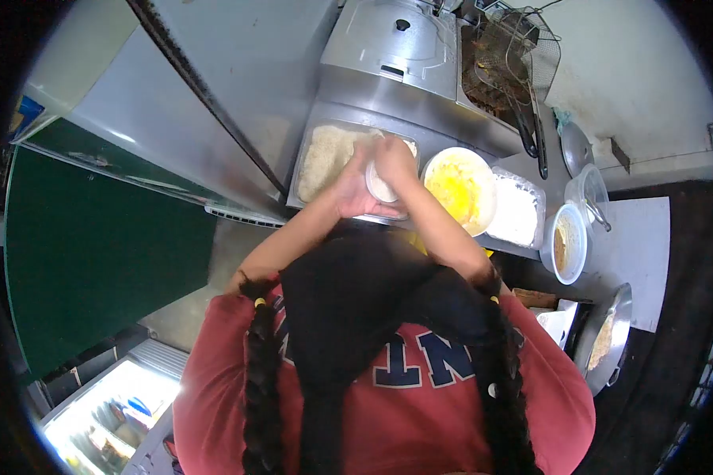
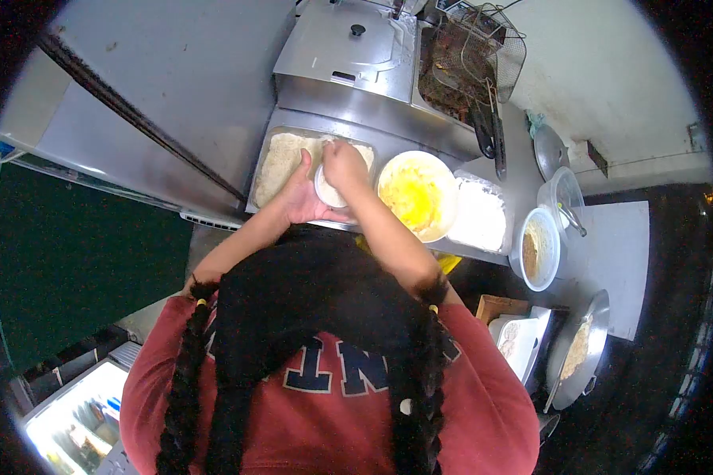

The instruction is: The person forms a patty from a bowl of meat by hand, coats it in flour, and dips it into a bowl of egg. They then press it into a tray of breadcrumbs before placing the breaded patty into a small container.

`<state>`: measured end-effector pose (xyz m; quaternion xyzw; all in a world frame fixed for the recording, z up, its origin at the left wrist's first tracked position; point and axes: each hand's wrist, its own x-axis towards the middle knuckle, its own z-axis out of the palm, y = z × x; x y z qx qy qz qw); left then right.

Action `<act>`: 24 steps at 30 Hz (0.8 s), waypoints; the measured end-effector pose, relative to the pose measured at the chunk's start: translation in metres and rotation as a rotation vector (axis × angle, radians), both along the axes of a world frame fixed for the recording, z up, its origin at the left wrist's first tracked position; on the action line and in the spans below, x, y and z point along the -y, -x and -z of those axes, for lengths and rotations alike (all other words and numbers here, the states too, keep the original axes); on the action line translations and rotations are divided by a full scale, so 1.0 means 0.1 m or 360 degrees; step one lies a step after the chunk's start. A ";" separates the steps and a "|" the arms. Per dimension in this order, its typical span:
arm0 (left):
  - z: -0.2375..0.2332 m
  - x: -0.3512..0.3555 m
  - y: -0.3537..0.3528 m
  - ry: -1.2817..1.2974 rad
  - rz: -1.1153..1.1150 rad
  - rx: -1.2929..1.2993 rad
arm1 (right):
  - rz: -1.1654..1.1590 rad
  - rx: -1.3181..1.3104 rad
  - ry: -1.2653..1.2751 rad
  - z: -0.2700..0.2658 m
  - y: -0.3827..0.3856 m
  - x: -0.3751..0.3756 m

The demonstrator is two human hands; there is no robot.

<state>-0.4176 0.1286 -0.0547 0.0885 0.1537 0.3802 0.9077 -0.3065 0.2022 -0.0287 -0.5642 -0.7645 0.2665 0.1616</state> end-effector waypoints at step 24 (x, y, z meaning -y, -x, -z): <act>0.42 -0.17 0.06 -0.0496 0.0388 0.0706 | -0.0376 -0.0038 0.0115 0.05 -0.03 -0.12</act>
